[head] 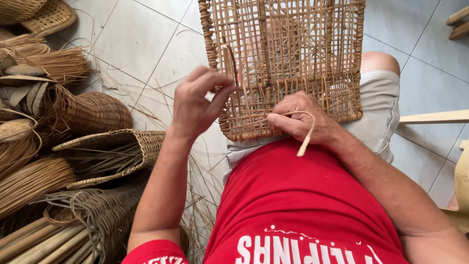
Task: A person is weaving a basket base by threading thin strips of material through a pre-existing woven grid.
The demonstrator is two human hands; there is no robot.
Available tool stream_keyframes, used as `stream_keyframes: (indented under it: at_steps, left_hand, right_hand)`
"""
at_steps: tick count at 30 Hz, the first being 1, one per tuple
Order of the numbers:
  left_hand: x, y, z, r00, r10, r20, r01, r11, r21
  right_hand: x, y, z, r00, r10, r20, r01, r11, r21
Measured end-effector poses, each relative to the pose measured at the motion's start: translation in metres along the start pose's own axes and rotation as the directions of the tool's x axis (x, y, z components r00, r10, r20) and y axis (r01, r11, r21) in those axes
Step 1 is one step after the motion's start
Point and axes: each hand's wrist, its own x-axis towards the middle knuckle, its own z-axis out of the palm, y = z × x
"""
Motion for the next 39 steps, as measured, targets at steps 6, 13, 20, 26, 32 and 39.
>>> stream_keyframes:
  at_steps: [6, 13, 20, 26, 32, 39]
  left_hand:
    - [-0.045, 0.030, -0.023, 0.982, -0.137, 0.127, 0.144, 0.988, -0.048]
    - [-0.058, 0.036, -0.025, 0.936, -0.243, 0.254, 0.282, 0.950, -0.130]
    - [-0.054, 0.034, -0.033, 0.919, -0.236, 0.317, 0.294, 0.944, -0.149]
    - [-0.047, 0.044, -0.028, 0.938, -0.201, 0.282, 0.211, 0.977, -0.007]
    - [-0.053, 0.045, -0.033, 0.913, -0.275, 0.303, 0.313, 0.946, -0.087]
    - [-0.088, 0.046, -0.024, 0.980, -0.177, 0.093, 0.182, 0.982, -0.043]
  right_hand:
    - [0.000, -0.009, -0.005, 0.997, 0.076, 0.028, -0.078, 0.995, 0.059]
    - [-0.003, -0.015, -0.009, 0.977, 0.206, 0.052, -0.213, 0.948, 0.238]
    - [-0.004, -0.012, -0.009, 0.974, 0.222, 0.038, -0.223, 0.933, 0.282]
    - [-0.006, -0.009, -0.020, 0.970, 0.239, 0.051, -0.237, 0.866, 0.440]
    - [-0.015, 0.004, -0.020, 0.975, 0.214, -0.064, -0.122, 0.748, 0.652]
    - [-0.019, 0.016, -0.018, 0.978, 0.151, -0.141, -0.009, 0.714, 0.700]
